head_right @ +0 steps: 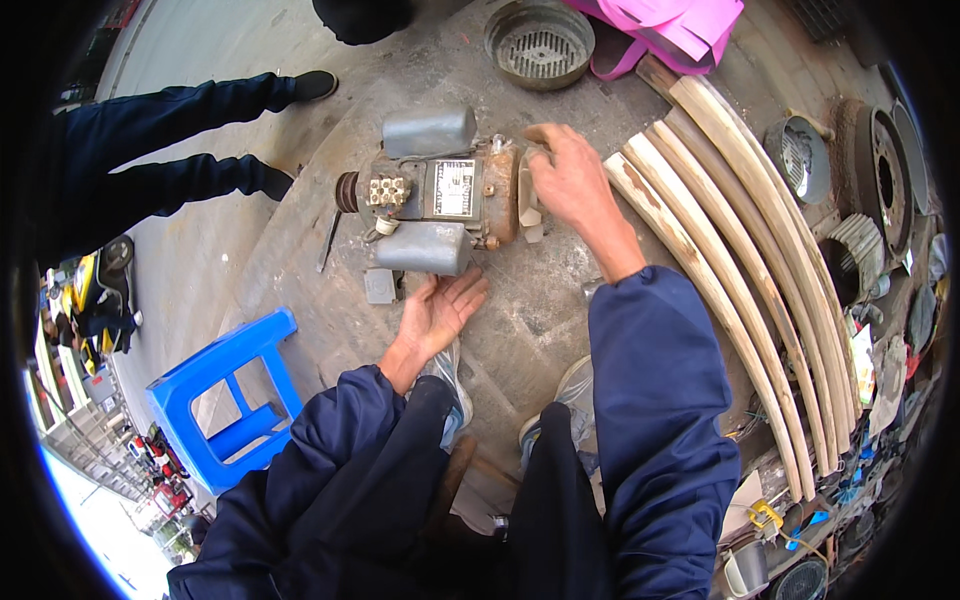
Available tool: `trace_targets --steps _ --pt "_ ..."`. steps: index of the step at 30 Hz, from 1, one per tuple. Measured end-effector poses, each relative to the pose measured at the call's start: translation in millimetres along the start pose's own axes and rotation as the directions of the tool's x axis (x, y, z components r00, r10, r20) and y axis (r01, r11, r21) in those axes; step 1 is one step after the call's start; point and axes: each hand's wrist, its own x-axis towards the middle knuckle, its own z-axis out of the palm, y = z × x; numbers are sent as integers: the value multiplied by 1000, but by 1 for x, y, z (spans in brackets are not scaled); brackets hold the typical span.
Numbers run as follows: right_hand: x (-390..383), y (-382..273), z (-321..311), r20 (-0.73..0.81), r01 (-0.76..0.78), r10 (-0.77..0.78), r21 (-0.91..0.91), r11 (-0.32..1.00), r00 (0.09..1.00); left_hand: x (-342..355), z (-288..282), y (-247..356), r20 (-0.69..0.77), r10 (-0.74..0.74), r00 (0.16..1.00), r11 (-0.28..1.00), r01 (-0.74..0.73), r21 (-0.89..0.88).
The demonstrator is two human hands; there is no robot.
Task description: The person disassembles a small electric motor on the floor, removes the end cap, and uses a hammer and screwdriver to adjust internal components. They reassemble the motor housing and tighten screws.
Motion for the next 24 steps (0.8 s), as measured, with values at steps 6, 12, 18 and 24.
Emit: trace_targets --steps 6,12,18,24 --pt "53 -5 26 316 -145 141 -9 989 938 22 8 14 97 99 990 993 -93 -69" --pt "52 -8 35 221 -79 108 -135 988 969 46 -5 9 277 86 957 968 -14 -252" --pt "42 -11 37 178 -135 155 -123 983 972 50 1 14 81 90 993 964 -66 -257" --pt "-18 34 33 -48 -359 377 217 908 925 32 4 40 -31 91 995 995 -92 -30"
